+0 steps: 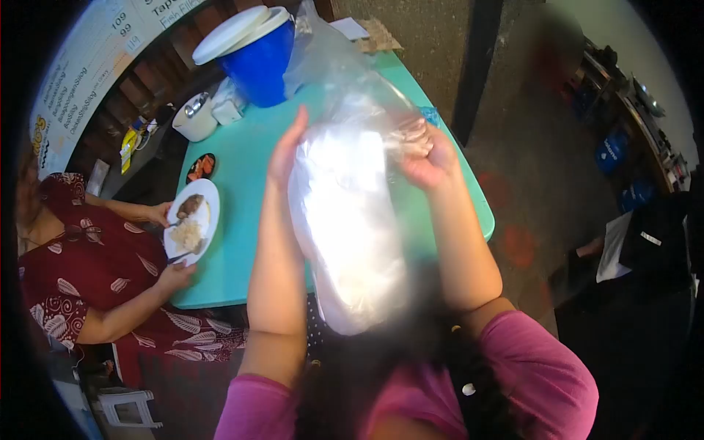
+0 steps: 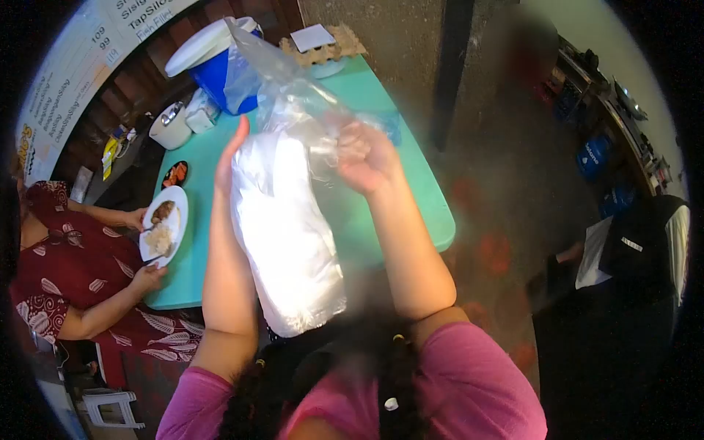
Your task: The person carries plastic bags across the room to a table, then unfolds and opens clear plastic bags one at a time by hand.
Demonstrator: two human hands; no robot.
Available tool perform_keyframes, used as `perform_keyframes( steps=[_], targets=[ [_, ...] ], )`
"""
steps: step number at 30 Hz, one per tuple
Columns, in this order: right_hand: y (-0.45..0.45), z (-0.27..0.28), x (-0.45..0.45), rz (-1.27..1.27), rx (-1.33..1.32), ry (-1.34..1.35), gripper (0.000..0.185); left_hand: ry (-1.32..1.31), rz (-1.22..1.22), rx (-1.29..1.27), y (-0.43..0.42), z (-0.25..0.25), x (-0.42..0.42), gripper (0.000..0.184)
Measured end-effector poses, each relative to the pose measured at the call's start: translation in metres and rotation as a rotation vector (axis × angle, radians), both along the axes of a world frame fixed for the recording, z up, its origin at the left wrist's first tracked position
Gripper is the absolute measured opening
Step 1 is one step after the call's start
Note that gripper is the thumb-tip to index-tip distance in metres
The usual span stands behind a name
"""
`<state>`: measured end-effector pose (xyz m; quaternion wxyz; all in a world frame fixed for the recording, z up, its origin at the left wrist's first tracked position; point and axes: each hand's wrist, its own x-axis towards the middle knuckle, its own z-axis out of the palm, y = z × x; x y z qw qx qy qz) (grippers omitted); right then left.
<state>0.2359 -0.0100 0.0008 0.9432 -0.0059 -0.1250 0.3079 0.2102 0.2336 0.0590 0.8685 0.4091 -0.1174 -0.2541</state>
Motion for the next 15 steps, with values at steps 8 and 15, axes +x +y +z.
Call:
perform_keyframes(
  steps=[8, 15],
  targets=[
    [-0.016, -0.147, -0.057, -0.122, -0.258, 0.213, 0.013, 0.417, 0.124, -0.061, -0.019, -0.185, -0.039, 0.055],
    [-0.047, -0.132, -0.133, -0.189, -0.392, 0.303, 0.012, 0.198, 0.447, -0.289, -0.071, -0.214, -0.134, 0.037]
  ],
)
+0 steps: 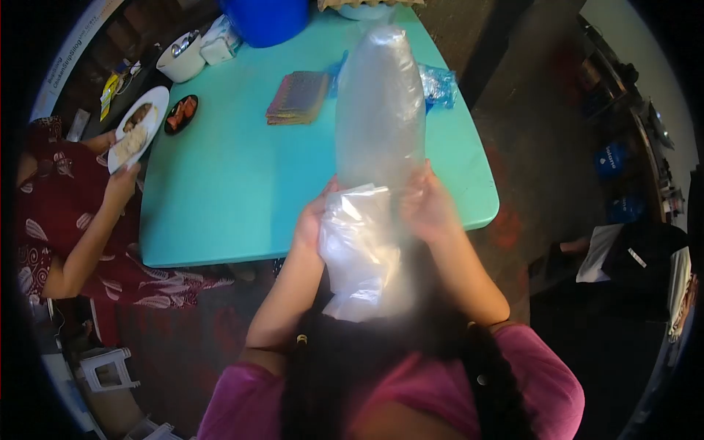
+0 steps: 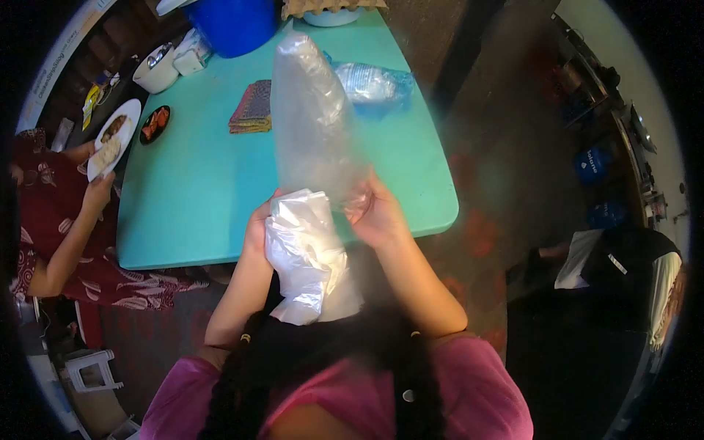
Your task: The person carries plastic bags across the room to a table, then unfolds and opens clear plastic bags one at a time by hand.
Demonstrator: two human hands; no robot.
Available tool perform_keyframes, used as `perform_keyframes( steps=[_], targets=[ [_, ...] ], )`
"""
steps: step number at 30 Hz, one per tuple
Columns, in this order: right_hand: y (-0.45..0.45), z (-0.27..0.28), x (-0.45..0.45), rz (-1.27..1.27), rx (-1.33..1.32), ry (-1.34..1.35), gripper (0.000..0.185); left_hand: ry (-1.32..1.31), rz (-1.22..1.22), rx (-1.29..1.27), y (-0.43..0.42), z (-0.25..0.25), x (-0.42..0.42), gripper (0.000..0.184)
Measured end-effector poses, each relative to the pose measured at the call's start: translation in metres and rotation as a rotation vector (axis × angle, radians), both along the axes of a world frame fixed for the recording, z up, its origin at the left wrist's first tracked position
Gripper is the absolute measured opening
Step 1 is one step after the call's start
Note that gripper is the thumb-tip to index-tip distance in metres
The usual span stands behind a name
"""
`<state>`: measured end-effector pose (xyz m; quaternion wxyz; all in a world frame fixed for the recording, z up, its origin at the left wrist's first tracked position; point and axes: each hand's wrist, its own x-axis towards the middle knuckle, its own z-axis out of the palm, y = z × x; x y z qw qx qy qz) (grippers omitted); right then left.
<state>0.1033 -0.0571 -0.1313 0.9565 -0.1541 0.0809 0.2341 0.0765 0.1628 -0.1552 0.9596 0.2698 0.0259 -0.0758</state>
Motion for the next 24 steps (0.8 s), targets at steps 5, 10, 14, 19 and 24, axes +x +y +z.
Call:
perform_keyframes(
  steps=[5, 10, 14, 19, 24],
  targets=[
    [-0.018, 0.008, -0.027, 0.028, -0.123, 0.007, 0.016, 0.036, -0.084, 0.153, -0.035, 0.031, -0.027, 0.045],
    [-0.042, -0.015, -0.022, -0.136, -0.435, 0.021, 0.014, -0.032, -0.066, 0.343, -0.026, -0.001, 0.009, 0.043],
    [-0.091, 0.01, -0.028, -0.35, -0.397, -0.076, 0.019, 0.031, 0.277, 0.687, -0.017, 0.065, -0.018, 0.034],
    [-0.125, 0.05, -0.064, -0.871, -0.61, -0.168, 0.031, -0.186, 0.596, 0.791, 0.014, 0.104, -0.069, 0.035],
    [-0.078, 0.092, -0.106, -0.979, -0.811, -1.018, 0.011, -0.297, 0.675, 0.729, -0.008, 0.126, -0.098, 0.038]
  ],
)
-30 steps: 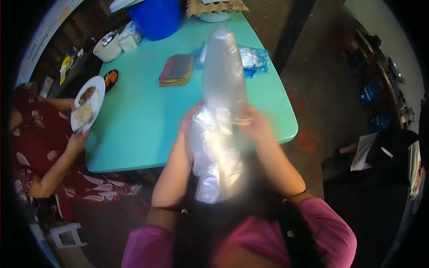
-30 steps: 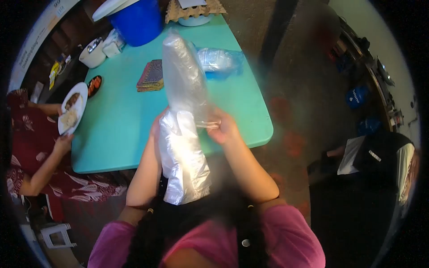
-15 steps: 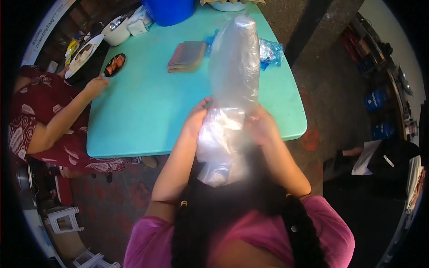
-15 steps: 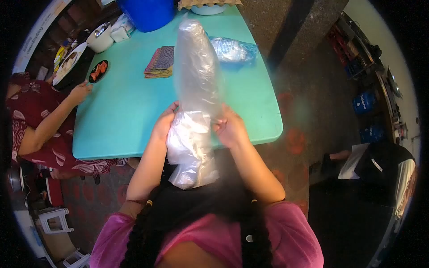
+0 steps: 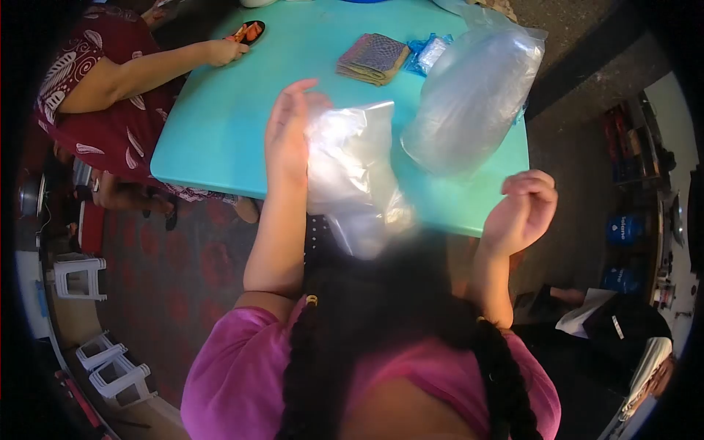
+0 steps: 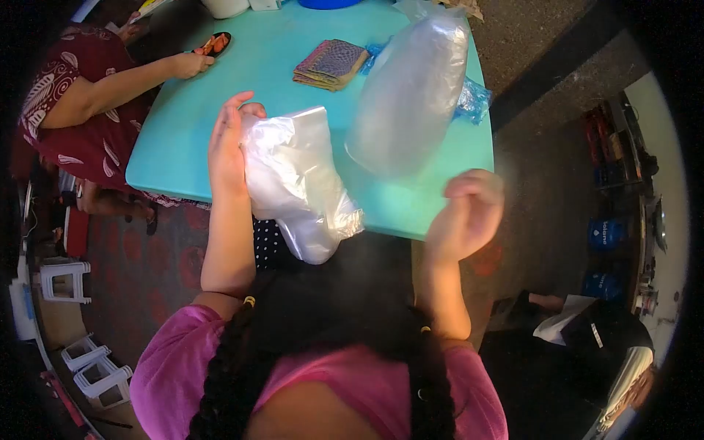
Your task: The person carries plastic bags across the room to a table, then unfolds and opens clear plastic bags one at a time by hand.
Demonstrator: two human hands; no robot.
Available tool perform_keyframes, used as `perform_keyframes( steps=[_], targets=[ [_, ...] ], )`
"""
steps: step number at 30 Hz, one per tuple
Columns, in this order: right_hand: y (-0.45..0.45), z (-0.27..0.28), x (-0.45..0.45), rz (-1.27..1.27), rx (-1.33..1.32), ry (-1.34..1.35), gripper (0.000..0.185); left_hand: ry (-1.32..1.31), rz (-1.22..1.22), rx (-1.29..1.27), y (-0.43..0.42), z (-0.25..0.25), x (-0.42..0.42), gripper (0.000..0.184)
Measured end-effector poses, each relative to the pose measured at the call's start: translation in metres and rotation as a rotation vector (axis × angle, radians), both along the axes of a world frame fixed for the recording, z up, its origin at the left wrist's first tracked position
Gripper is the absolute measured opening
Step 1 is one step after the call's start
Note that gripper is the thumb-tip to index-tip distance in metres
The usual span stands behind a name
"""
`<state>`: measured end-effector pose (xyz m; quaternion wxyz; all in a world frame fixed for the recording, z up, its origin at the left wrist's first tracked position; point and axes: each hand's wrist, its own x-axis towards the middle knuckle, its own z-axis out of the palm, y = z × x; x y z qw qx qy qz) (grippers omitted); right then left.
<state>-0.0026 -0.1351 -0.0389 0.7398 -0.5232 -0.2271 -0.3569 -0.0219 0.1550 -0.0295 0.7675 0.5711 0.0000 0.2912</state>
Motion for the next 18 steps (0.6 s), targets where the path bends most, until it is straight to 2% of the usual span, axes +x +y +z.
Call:
perform_keyframes(
  steps=[1, 2, 3, 5, 7, 8, 9, 10, 11, 12, 13, 14, 15, 16, 17, 18],
  targets=[
    [0.01, 0.012, -0.01, -0.024, -0.21, -0.126, 0.009, -0.065, -0.017, 0.037, -0.006, 0.002, -0.004, 0.039],
    [0.062, 0.012, 0.008, -0.015, -0.481, -0.188, 0.012, -0.045, -0.017, 0.018, 0.038, -0.008, 0.013, 0.039],
    [0.074, 0.024, 0.011, 0.06, -0.614, -0.301, 0.02, -0.11, -0.014, 0.097, 0.038, -0.005, 0.01, 0.044],
    [0.106, 0.039, 0.009, 0.122, -0.634, -0.174, 0.026, -0.175, -0.01, 0.178, 0.036, 0.004, 0.004, 0.049],
    [0.124, 0.056, 0.013, 0.175, -0.657, -0.16, 0.028, -0.363, -0.099, 0.298, 0.034, 0.012, -0.002, 0.069],
    [0.131, 0.06, 0.017, 0.227, -0.682, -0.143, 0.03, -0.362, -0.09, 0.299, 0.034, 0.016, -0.006, 0.069],
    [0.137, 0.06, 0.025, 0.236, -0.682, -0.144, 0.03, -0.365, -0.132, 0.3, 0.033, 0.02, -0.01, 0.079],
    [0.143, 0.058, 0.031, 0.404, -0.658, -0.102, 0.03, -0.366, -0.175, 0.301, 0.031, 0.023, -0.015, 0.09],
    [0.147, 0.056, 0.034, 0.571, -0.632, -0.059, 0.031, -0.364, -0.169, 0.302, 0.03, 0.025, -0.019, 0.09],
    [0.149, 0.059, 0.034, 0.578, -0.63, -0.061, 0.031, -0.309, -0.175, 0.276, 0.029, 0.028, -0.021, 0.1],
    [0.15, 0.062, 0.034, 0.721, -0.684, 0.079, 0.029, -0.258, -0.181, 0.253, 0.028, 0.03, -0.024, 0.111],
    [0.152, 0.066, 0.036, 0.862, -0.733, 0.212, 0.026, -0.265, -0.171, 0.265, 0.028, 0.03, -0.025, 0.111],
    [0.151, 0.069, 0.038, 0.869, -0.726, 0.183, 0.026, -0.281, -0.165, 0.307, 0.03, 0.027, -0.024, 0.114],
    [0.15, 0.069, 0.038, 0.801, -0.84, 0.093, 0.024, -0.305, -0.151, 0.362, 0.036, 0.025, -0.022, 0.117],
    [0.151, 0.072, 0.042, 0.722, -0.942, -0.013, 0.021, -0.299, -0.161, 0.329, 0.037, 0.022, -0.021, 0.114],
    [0.151, 0.073, 0.044, 0.653, -0.913, -0.057, 0.016, -0.298, -0.168, 0.302, 0.037, 0.017, -0.02, 0.113]
  ],
)
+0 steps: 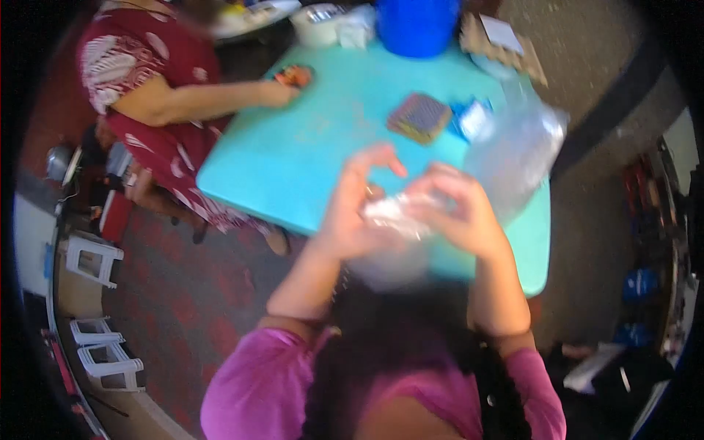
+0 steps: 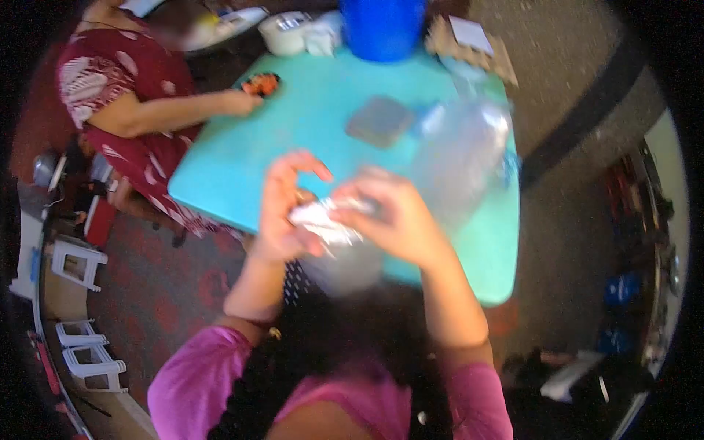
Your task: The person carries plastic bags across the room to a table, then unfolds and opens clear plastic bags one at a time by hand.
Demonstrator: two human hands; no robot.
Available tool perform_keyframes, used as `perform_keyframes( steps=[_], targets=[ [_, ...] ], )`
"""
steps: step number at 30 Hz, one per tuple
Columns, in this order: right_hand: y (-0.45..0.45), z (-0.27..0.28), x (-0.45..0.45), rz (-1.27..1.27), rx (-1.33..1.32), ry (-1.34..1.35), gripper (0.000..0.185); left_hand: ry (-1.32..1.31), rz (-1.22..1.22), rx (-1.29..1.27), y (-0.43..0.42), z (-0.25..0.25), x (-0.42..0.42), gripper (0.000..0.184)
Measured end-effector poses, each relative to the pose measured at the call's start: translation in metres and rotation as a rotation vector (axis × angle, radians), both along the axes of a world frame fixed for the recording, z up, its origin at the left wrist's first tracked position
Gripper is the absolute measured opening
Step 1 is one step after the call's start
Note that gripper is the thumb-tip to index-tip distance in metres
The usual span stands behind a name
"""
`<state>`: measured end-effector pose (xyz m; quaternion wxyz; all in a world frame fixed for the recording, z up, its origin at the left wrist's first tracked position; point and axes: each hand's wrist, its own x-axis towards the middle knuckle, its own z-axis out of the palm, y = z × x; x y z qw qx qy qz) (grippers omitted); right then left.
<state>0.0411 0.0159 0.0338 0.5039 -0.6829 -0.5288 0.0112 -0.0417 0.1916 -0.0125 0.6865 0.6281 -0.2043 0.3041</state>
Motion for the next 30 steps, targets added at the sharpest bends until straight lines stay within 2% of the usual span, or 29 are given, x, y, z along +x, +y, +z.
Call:
perform_keyframes(
  steps=[2, 4, 5, 7, 8, 10, 11, 13, 18, 20, 22, 23, 25, 28, 30],
  targets=[
    [-0.003, 0.004, 0.0, -0.053, 0.104, -0.044, 0.012, 0.159, 0.072, 0.307, 0.012, -0.002, -0.001, 0.096],
    [-0.008, 0.005, -0.005, -0.087, 0.158, -0.069, 0.012, 0.23, 0.059, 0.283, 0.004, -0.004, 0.002, 0.067],
    [0.002, 0.001, 0.001, -0.134, 0.156, -0.107, 0.013, 0.226, 0.067, 0.297, 0.014, -0.006, 0.01, 0.067],
    [-0.001, -0.002, 0.003, -0.184, 0.183, -0.172, 0.015, 0.118, 0.106, 0.438, 0.011, -0.006, 0.016, 0.04],
    [-0.004, -0.004, 0.005, -0.251, 0.182, -0.257, 0.016, 0.104, 0.113, 0.457, 0.006, -0.007, 0.019, 0.04],
    [-0.007, -0.006, 0.012, -0.318, 0.207, -0.353, 0.018, 0.08, 0.128, 0.445, -0.002, -0.007, 0.025, 0.02],
    [-0.01, -0.007, 0.016, -0.348, 0.202, -0.425, 0.018, 0.069, 0.135, 0.459, -0.003, -0.007, 0.029, 0.02],
    [-0.012, -0.014, 0.02, -0.384, 0.193, -0.491, 0.018, 0.327, 0.115, 0.377, -0.007, -0.013, 0.033, 0.013],
    [-0.022, -0.036, 0.033, -0.421, 0.156, -0.636, 0.018, 0.306, 0.099, 0.402, -0.011, -0.03, 0.049, 0.009],
    [-0.031, -0.043, 0.035, -0.392, 0.124, -0.613, 0.019, 0.295, 0.1, 0.406, -0.012, -0.039, 0.052, 0.009],
    [-0.034, -0.043, 0.038, -0.359, 0.093, -0.593, 0.02, 0.245, 0.086, 0.6, -0.009, -0.048, 0.057, 0.007],
    [-0.034, -0.04, 0.036, -0.357, 0.114, -0.561, 0.02, 0.243, 0.088, 0.6, -0.013, -0.052, 0.057, 0.007],
    [-0.037, -0.036, 0.038, -0.356, 0.136, -0.528, 0.02, 0.283, 0.078, 0.325, -0.027, -0.052, 0.059, 0.006],
    [-0.038, -0.038, 0.041, -0.417, 0.157, -0.592, 0.021, 0.204, 0.093, 0.261, -0.037, -0.052, 0.063, 0.007],
    [-0.038, -0.045, 0.044, -0.424, 0.198, -0.608, 0.022, 0.239, 0.068, 0.313, -0.03, -0.056, 0.064, 0.007]
  ],
)
